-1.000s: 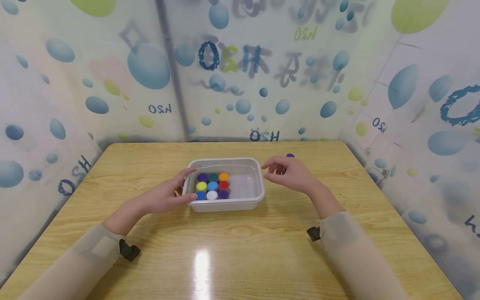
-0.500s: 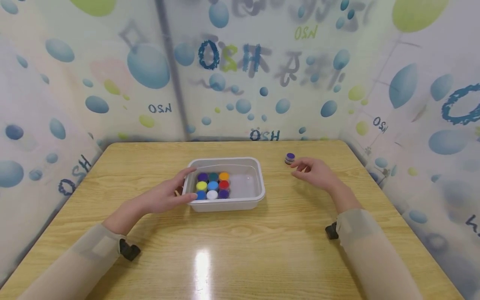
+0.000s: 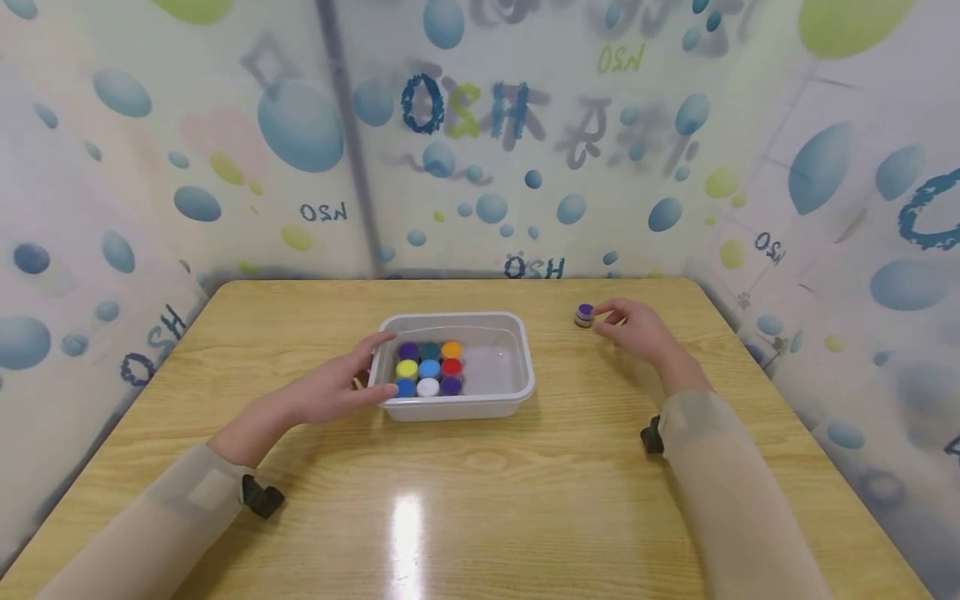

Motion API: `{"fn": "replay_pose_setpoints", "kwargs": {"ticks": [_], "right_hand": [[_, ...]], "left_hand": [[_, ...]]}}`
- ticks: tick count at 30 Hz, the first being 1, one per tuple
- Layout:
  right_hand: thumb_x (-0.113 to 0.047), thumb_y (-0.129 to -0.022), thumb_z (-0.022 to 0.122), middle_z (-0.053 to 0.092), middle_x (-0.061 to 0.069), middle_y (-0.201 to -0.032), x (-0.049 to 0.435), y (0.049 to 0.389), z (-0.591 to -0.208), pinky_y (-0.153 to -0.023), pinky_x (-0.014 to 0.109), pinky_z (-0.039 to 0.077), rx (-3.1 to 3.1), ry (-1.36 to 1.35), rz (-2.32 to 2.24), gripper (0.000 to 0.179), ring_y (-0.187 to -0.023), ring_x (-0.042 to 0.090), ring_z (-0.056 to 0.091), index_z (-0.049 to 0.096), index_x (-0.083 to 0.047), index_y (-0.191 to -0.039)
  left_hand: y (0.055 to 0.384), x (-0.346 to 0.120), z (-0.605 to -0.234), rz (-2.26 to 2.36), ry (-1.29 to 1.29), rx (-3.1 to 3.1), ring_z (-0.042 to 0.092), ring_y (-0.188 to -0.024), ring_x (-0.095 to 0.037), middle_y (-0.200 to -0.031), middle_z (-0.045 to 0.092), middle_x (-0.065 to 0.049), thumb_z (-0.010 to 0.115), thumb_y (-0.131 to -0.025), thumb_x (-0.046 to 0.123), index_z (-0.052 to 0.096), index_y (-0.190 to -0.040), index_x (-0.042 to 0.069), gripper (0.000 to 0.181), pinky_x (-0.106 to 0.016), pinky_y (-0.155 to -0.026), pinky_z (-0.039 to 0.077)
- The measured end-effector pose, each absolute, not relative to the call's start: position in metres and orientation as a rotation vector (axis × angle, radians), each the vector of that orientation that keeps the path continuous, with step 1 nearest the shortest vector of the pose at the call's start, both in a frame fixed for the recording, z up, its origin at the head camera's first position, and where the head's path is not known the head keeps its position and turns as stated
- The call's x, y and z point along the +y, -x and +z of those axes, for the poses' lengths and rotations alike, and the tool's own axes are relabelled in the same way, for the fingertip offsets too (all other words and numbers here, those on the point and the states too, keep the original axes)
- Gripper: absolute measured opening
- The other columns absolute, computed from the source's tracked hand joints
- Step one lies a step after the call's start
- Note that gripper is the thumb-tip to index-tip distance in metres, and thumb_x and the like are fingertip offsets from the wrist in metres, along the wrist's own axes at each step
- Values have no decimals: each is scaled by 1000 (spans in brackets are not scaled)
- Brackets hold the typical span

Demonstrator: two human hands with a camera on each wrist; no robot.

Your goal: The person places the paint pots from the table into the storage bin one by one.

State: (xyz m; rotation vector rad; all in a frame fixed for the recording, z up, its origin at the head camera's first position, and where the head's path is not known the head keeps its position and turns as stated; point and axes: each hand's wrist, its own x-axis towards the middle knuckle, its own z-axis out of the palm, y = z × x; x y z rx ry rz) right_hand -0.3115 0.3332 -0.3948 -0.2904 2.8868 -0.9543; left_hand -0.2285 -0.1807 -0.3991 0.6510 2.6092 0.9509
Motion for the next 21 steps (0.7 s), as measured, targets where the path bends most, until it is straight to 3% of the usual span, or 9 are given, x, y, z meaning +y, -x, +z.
{"fn": "replay_pose_setpoints", "kwargs": {"ticks": [14,21], "right_hand": [[-37,-111,66,63,30,-134,320,335,-404,-77,32,54,2823,202,-880,71,-95,28,68,38,-9,-170],[-40,-113,61,63,30,-133,309,331,-400,-82,37,51,2864,145,-819,64,-100,34,64,45,-7,-166]], "left_hand": [[229,-183,-399,949,-670,2594,62,-118,-24,-144,62,-13,65,-105,64,11,-177,26,98,-44,-103,55],[230,-183,-399,953,-678,2592,62,-119,-24,-145,61,-13,65,-105,65,11,-177,27,98,-44,-104,55]]}}
